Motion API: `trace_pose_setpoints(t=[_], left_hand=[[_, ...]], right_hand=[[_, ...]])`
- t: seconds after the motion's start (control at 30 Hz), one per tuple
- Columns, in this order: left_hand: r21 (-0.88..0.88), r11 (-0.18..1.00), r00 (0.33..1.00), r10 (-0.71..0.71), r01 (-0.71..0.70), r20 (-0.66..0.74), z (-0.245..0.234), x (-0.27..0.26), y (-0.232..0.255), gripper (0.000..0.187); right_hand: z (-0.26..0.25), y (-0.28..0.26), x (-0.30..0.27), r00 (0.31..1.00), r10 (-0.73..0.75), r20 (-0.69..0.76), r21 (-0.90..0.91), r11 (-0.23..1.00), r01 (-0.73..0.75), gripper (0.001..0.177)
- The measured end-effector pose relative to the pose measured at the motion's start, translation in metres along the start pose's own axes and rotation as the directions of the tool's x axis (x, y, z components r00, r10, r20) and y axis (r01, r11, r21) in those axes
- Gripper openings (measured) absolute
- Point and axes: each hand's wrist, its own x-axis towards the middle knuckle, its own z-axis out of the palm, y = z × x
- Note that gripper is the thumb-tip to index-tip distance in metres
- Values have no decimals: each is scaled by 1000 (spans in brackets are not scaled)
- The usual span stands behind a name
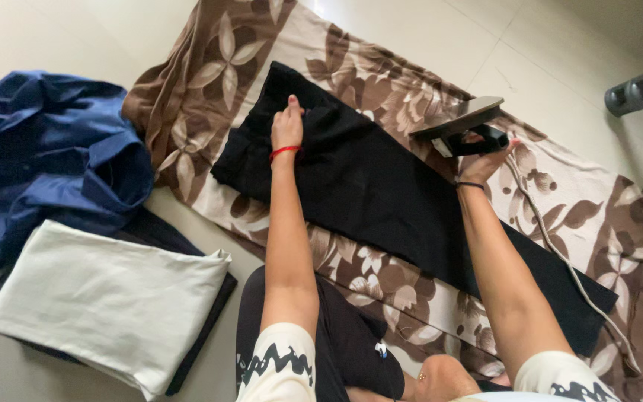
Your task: The person irons a pair of black trousers and a black t-shirt on a floral-patterned mat laid on the floor. They use a handheld iron to smooth the fabric, folding the trousers and then the t-shirt after ironing.
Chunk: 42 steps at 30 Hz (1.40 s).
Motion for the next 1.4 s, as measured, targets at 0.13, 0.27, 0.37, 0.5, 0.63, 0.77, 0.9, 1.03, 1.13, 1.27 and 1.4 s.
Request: trace_pose_setpoints(t=[0.13, 0.27, 0.37, 0.5, 0.63, 0.77, 0.9, 1.03, 1.13, 1.27, 1.4], left_hand=[[-165, 982, 996, -85, 87, 20, -16, -18, 23, 80], [-119, 984, 990, -125, 131, 57, -22, -22, 36, 84], [-92, 988, 991, -114, 120, 68, -19, -16, 27, 85], [-86, 990, 990, -99, 108, 98, -14, -11, 16, 84], [11, 994, 981, -107, 106, 164, -15, -14, 25, 90], [146, 959, 918, -277, 244, 285, -19, -8, 33, 100], [-23, 954, 868, -261, 298, 423, -13, 9, 24, 91], [-237, 874, 773, -211, 423, 599, -3, 23, 13, 83], [-343, 794, 713, -155, 502, 684, -1, 27, 16, 78], [-433, 701, 667, -81, 566, 741, -2, 27, 28, 72], [-479, 569, 600, -31, 668, 800, -31, 35, 30, 60]], right_hand=[[1, -1, -21, 908, -406, -108, -730, 652, 205, 57], [67, 23, -98, 909, -203, -364, -633, 770, -82, 30], [155, 62, -157, 975, 160, 153, -809, 587, 31, 17], [251, 131, -123, 728, 392, 562, -807, 452, 379, 27], [278, 208, -66, 621, 516, 590, -705, -46, 708, 50], [263, 278, -33, 495, 625, 604, -567, -99, 818, 45], [247, 298, -17, 451, 665, 595, -730, 212, 650, 35], [254, 275, -26, 494, 749, 442, -897, 374, 236, 17], [264, 237, -41, 418, 682, 601, -795, 567, 217, 17], [259, 185, -82, 584, 348, 733, -583, 764, 277, 23], [229, 133, -155, 816, 150, 559, -724, 569, 391, 10]])
